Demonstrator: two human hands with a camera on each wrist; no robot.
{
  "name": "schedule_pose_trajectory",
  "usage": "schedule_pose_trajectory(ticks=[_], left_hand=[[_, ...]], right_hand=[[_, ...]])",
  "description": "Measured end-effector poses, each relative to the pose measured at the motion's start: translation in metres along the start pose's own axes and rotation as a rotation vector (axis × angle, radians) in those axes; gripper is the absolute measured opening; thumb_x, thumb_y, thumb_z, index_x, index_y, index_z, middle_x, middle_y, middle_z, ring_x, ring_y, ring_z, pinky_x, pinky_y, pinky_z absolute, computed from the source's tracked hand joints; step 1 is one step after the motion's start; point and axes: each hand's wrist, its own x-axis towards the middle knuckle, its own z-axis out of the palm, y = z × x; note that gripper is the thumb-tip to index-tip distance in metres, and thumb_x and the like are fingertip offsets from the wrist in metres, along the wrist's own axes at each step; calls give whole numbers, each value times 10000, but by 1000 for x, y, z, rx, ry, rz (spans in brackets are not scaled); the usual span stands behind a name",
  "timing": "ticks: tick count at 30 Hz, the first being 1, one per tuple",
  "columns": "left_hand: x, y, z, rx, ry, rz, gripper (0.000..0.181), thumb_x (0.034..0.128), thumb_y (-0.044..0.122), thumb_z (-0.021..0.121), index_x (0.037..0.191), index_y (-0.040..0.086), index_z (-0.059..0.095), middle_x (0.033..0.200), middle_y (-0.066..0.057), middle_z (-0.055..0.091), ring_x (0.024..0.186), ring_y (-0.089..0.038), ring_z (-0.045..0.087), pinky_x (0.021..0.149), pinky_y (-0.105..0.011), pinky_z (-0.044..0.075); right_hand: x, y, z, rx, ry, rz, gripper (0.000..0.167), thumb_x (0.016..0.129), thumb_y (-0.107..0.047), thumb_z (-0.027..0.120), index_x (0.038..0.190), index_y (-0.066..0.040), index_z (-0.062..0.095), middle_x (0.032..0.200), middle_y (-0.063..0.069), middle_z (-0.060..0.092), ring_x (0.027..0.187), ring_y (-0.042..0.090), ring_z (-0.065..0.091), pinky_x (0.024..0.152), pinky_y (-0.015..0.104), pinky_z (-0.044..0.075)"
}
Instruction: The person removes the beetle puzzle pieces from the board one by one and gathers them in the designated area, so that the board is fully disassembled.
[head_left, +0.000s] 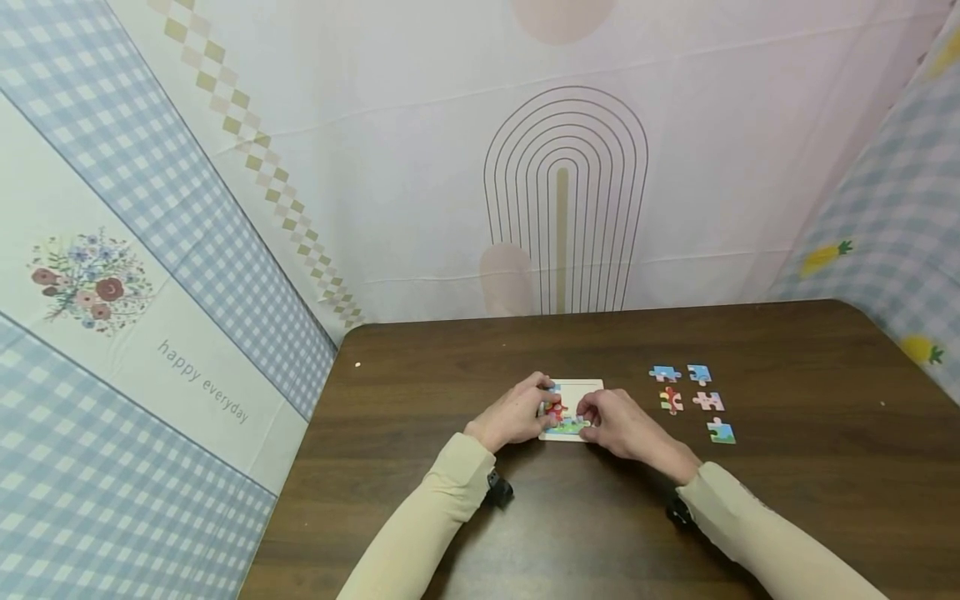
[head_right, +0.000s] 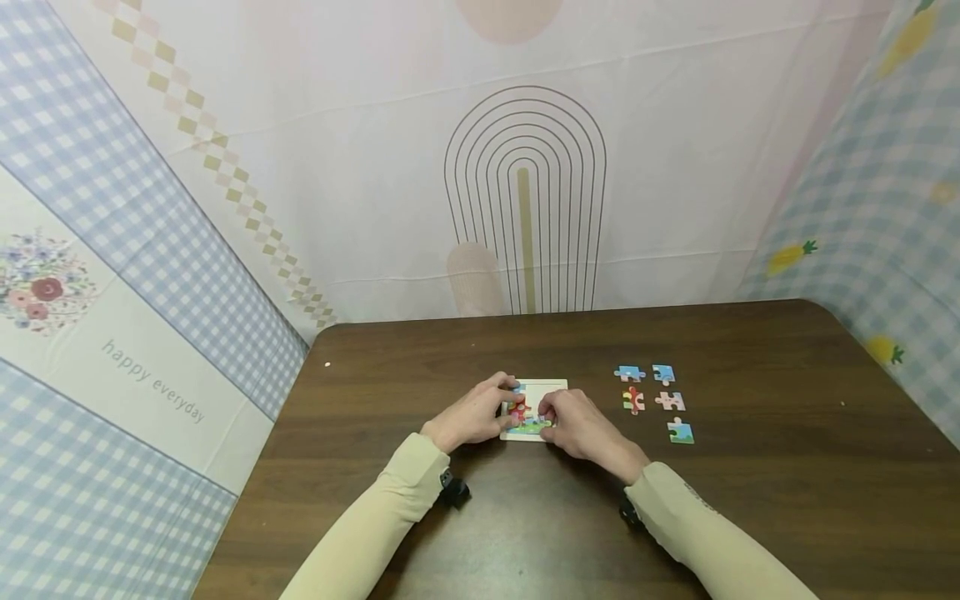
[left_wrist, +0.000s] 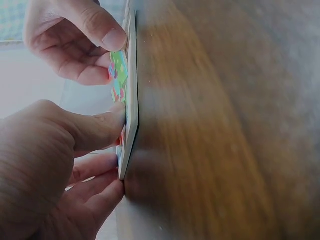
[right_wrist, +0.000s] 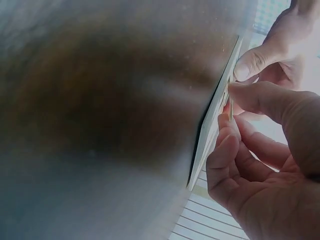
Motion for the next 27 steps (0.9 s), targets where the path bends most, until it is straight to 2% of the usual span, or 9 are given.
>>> schedule_pose_trajectory(ticks=[8,19,27], left_hand=[[-2,2,-1,-17,-7,-3,410,1054,207,734,1446,89,715,1538,-61,581,1335,-192,654,1108,-272,541],[-6,3,-2,-24,-16,-3,426,1065,229,723,1468,93,697,1553,-66,574,1368,-201,638,1135,-290,534],[-7,1,-1,-26,-11,10,429,1055,218,738,1460,82,700,1547,-79,578,1334,-202,649,1085,-271,545]], right_hand=[[-6,1,-3,21,14,20,167,886,-66,860,1024,-14,781,886,36,731,772,106,597,689,238,494],[-24,13,-14,34,43,36,202,905,-86,858,1069,1,777,885,42,705,775,129,566,672,236,465],[-37,25,-24,28,59,60,228,917,-88,848,1113,8,782,926,53,710,811,154,560,690,238,462]])
